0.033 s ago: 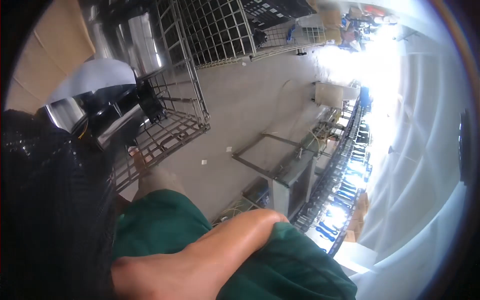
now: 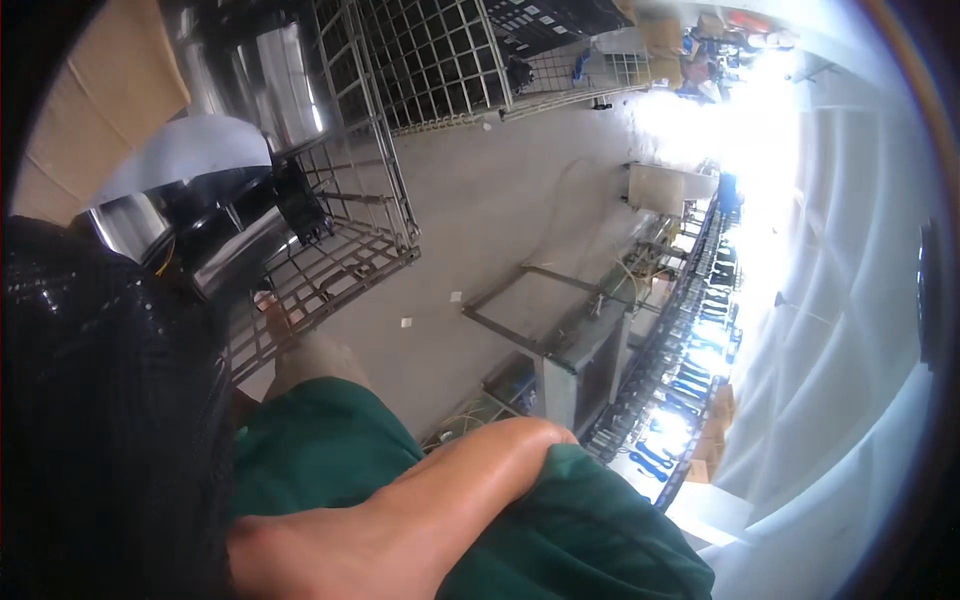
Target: Checking the functionality or seals of industrial water pumps in a testing tank.
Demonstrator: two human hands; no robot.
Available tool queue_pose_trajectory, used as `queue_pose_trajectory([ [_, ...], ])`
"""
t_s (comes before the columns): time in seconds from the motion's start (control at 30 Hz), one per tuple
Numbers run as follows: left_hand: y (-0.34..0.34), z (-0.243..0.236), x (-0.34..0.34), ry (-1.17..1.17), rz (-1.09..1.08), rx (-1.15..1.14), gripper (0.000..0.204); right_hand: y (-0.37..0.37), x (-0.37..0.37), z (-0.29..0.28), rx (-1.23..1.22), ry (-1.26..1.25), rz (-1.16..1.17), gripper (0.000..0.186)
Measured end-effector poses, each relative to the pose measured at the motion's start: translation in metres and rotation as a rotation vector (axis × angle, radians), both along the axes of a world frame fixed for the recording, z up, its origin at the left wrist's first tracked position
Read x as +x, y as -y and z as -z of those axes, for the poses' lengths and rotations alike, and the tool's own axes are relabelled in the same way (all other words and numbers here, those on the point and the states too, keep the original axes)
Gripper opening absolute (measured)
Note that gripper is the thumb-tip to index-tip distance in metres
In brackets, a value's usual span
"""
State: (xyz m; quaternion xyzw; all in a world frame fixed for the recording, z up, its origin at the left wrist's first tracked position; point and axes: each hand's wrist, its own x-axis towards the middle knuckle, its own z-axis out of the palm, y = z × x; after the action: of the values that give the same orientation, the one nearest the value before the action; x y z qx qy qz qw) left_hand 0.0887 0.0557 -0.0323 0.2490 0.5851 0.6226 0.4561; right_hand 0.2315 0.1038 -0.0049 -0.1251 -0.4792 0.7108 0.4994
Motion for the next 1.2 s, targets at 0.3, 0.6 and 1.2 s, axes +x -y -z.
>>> queue_pose_trajectory([
  [0.3, -0.003, -0.001, -0.002, -0.007, 0.025, 0.028, 0.085, -0.001, -0.009, 0.002, 0.097, -0.006, 0.014, 0.014],
  [0.6, 0.001, -0.006, 0.001, -0.060, 0.026, 0.090, 0.085, 0.007, -0.010, -0.009, 0.006, -0.090, 0.091, 0.018],
  [1.2, 0.006, -0.035, -0.002, -0.160, 0.098, 0.275, 0.084, 0.035, 0.018, -0.046, 0.235, -0.041, 0.101, 0.012],
])
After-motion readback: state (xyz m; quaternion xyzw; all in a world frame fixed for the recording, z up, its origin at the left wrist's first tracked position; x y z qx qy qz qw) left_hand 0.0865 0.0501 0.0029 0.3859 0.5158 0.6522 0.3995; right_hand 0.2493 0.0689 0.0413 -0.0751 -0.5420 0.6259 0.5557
